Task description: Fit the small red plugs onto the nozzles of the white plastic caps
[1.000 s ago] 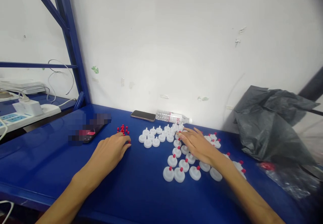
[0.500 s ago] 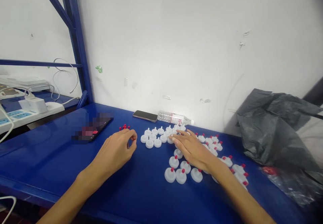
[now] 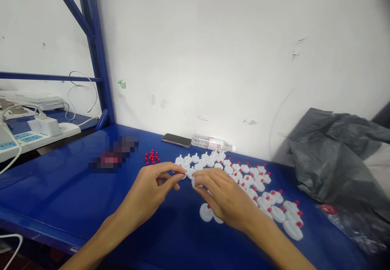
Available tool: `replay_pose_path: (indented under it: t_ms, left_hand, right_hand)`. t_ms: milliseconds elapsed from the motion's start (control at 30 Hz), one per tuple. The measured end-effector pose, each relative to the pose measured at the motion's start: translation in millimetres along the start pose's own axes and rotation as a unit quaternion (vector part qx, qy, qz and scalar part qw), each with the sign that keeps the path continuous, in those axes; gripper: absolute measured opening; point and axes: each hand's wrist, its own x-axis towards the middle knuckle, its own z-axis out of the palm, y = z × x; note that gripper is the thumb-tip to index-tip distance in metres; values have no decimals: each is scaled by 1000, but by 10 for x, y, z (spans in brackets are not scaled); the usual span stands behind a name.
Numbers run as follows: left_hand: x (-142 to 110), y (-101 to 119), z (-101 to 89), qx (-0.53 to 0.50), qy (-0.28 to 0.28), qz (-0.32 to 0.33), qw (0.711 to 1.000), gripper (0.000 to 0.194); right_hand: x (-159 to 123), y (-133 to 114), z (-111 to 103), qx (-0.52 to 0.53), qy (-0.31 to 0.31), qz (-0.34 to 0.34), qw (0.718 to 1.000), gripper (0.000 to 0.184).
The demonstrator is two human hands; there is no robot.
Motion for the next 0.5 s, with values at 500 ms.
replay_pose_path:
  t_ms: [500]
  left_hand:
    - [-48, -37, 114, 40, 9, 67, 997, 22]
  right_hand:
    - [9, -9, -5, -40, 34, -66, 996, 12]
